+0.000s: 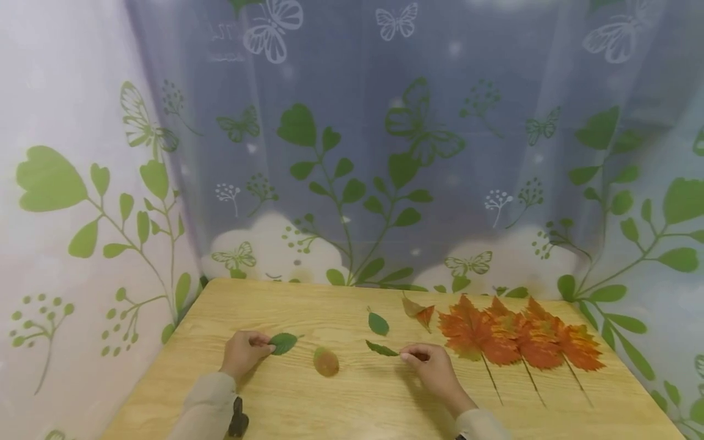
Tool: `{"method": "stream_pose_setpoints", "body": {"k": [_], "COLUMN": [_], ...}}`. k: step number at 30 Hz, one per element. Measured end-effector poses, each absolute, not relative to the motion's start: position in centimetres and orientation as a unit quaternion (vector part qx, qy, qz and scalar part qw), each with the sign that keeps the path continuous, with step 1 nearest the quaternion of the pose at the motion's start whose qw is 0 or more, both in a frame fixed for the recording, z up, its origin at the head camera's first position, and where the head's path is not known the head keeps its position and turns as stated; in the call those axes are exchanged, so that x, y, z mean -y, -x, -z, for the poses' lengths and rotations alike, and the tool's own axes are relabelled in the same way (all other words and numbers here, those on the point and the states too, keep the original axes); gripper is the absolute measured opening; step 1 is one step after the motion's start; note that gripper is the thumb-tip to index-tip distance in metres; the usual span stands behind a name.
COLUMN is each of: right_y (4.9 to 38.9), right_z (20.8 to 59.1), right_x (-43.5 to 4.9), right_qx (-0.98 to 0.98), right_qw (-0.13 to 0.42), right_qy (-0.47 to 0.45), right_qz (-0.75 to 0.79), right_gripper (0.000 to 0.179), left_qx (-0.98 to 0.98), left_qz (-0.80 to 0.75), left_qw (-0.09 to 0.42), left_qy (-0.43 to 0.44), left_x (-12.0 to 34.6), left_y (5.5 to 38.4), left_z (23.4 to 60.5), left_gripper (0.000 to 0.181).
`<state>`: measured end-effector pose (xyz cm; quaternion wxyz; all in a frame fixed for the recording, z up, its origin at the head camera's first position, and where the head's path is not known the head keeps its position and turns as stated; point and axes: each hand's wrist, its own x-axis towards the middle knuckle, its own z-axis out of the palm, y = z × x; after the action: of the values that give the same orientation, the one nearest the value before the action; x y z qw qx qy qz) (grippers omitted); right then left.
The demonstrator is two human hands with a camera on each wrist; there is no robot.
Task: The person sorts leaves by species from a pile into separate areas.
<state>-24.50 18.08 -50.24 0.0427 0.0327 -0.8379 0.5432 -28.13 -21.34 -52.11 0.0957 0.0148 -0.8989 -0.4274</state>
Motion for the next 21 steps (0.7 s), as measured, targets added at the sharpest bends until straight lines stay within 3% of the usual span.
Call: {"method": "stream_pose_setpoints", "body": {"k": [9, 14, 21], "right_y": [22.4, 21.5, 20.6], "right_z": [50.5, 50.8, 50.9], "right_x": [-21.0, -22.7, -24.1], "right_qx": [0.86, 0.887, 0.937], "right_qw": [0.077, 0.094, 0.064], "right_qy": [0.08, 0.087, 0.047], "right_qz": [-0.497, -0.444, -0.34], "right_gripper": [0.019, 0.015, 0.01], "left_qx": [0.899, 0.898, 0.9], "left_qz": [0.427, 0.428, 0.425], "left_qw": [0.094, 0.096, 0.098], "left_qy": [-0.017, -0.014, -0.01], "left_x": [21.3, 21.3, 21.4], "left_y": [28.2, 28.2, 28.2], "left_z": [52.2, 52.3, 52.4], "left_gripper": [0.01, 0.011, 0.01]}}
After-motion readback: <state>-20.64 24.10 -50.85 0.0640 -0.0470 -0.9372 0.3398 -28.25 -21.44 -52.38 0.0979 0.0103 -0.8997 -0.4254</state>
